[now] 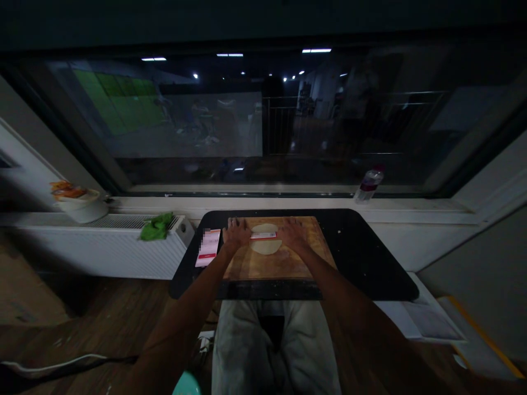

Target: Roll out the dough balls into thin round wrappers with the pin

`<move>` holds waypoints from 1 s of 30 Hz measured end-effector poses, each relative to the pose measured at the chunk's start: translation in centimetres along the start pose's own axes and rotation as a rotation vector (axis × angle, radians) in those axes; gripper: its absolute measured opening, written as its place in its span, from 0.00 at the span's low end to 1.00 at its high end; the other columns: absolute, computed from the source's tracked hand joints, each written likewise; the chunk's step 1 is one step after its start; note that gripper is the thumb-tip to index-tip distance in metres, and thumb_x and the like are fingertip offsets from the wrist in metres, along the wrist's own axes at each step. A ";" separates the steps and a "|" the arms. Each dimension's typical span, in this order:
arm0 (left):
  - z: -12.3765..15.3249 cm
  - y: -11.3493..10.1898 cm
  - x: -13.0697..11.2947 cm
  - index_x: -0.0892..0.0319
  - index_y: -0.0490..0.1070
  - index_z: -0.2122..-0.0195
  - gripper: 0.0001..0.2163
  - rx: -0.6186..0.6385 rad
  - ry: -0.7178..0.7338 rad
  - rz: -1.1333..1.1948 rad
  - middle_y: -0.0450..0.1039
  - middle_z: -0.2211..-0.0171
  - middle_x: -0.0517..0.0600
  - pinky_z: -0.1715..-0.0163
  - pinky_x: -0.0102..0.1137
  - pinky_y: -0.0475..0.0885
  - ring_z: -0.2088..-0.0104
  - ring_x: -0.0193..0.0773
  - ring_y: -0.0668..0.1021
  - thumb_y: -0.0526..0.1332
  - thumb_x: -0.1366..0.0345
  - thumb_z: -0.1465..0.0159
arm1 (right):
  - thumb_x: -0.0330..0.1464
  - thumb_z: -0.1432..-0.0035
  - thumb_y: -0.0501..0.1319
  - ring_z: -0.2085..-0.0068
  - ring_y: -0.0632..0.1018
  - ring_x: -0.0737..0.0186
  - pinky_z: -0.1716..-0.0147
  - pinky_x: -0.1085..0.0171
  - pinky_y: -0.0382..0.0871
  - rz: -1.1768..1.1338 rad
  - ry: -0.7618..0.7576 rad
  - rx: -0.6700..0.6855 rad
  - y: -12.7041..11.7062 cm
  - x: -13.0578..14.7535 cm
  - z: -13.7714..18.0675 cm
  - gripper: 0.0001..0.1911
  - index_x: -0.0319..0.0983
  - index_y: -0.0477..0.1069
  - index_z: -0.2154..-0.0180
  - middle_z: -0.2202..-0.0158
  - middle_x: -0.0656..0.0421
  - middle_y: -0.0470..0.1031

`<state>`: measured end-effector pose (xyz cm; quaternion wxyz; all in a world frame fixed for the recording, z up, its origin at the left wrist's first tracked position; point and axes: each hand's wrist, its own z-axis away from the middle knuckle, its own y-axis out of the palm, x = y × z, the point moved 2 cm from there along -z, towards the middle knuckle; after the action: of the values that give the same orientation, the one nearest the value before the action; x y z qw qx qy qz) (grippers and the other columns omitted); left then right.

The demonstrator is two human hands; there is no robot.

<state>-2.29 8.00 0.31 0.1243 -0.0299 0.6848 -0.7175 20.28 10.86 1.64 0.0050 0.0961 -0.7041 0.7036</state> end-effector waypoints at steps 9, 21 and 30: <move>4.1 -0.3 0.1 0.59 0.61 0.21 0.28 -0.037 0.045 -0.024 0.61 0.21 0.66 0.24 0.56 0.63 0.18 0.59 0.56 0.45 0.58 0.20 | 0.38 0.21 0.50 0.31 0.73 0.37 0.30 0.42 0.59 0.005 0.071 -0.103 -0.3 0.4 4.1 0.28 0.31 0.76 0.33 0.32 0.35 0.76; 2.4 -0.3 -0.2 0.53 0.66 0.24 0.26 -0.082 0.051 -0.031 0.67 0.24 0.61 0.25 0.56 0.63 0.18 0.55 0.57 0.47 0.59 0.20 | 0.37 0.23 0.53 0.29 0.69 0.35 0.28 0.36 0.52 -0.023 0.088 -0.131 0.4 0.4 3.0 0.29 0.34 0.74 0.29 0.30 0.37 0.74; -2.0 -0.4 -0.3 0.55 0.64 0.21 0.29 -0.059 0.070 -0.026 0.60 0.20 0.61 0.24 0.56 0.63 0.16 0.57 0.53 0.50 0.59 0.22 | 0.40 0.27 0.57 0.29 0.69 0.36 0.29 0.40 0.56 0.002 0.083 -0.065 0.1 0.2 -1.2 0.36 0.39 0.66 0.23 0.28 0.39 0.73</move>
<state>-2.44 10.00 0.68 0.0900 -0.0176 0.7091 -0.6991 19.94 12.03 1.57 0.0367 0.0662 -0.7260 0.6835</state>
